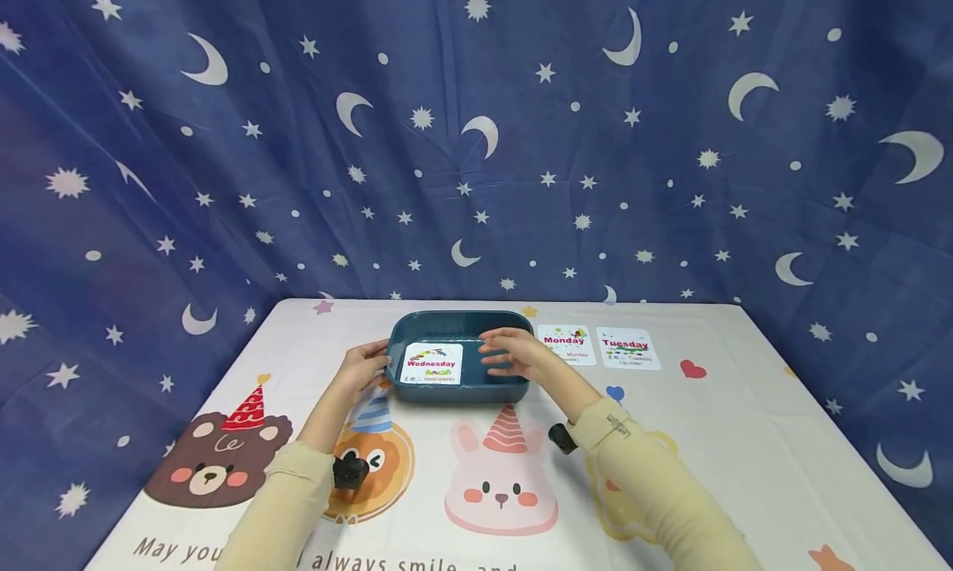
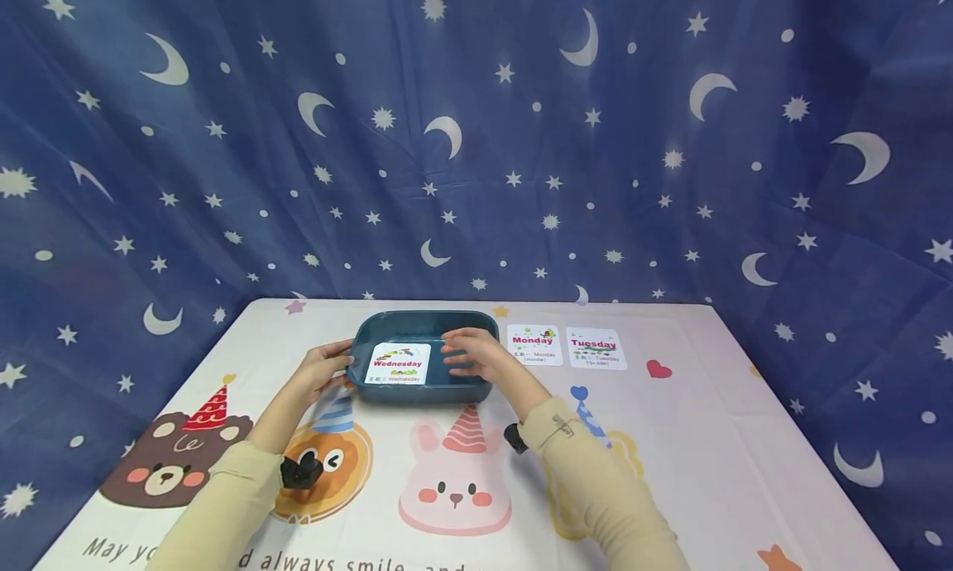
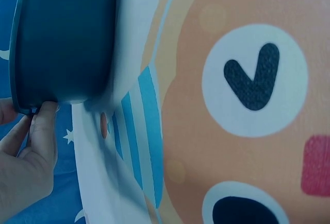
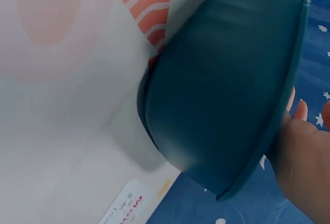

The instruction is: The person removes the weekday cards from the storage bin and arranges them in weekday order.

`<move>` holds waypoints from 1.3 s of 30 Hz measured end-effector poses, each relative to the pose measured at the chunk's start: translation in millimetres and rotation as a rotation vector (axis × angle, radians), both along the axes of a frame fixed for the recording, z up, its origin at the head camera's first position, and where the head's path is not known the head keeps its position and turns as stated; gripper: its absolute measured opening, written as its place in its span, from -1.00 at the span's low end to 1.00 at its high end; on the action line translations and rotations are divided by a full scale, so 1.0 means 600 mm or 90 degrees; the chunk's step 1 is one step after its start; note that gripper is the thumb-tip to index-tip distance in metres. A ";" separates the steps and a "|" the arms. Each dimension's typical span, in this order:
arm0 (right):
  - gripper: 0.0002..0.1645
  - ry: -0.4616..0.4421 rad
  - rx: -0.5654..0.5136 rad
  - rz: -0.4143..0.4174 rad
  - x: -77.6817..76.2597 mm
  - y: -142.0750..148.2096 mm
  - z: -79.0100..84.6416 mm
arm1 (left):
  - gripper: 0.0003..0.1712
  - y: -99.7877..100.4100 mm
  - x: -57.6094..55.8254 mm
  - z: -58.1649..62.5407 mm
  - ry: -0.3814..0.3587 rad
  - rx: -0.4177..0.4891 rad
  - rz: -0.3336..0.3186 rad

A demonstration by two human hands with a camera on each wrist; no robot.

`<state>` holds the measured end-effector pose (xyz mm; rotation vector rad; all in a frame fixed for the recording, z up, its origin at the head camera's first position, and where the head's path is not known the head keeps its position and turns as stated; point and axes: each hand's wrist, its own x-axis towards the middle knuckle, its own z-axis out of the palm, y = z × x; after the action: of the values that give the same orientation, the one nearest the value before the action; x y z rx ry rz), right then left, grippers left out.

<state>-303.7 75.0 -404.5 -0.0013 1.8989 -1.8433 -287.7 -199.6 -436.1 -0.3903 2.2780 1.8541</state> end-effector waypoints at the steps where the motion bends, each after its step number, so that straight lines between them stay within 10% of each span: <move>1: -0.54 0.001 0.003 0.001 -0.001 -0.002 -0.002 | -0.45 0.000 0.000 0.000 0.003 0.002 -0.002; 22: -0.49 -0.066 -0.003 0.014 -0.008 -0.055 -0.029 | -0.45 -0.001 -0.002 -0.004 0.005 0.000 0.002; 25: -0.52 -0.061 -0.007 0.000 -0.023 -0.065 -0.055 | -0.45 -0.001 -0.002 -0.006 0.008 0.006 0.000; 32: -0.50 -0.097 -0.058 0.018 -0.183 -0.066 -0.260 | -0.45 -0.002 -0.001 -0.008 0.008 0.001 -0.001; 39: -0.48 -0.106 -0.005 -0.031 -0.168 -0.072 -0.241 | -0.45 -0.002 -0.002 -0.006 0.010 -0.003 0.001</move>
<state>-404.6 31.7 -549.0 0.1914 1.7917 -1.8225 -288.8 -200.8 -439.6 -0.3800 2.2933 1.8588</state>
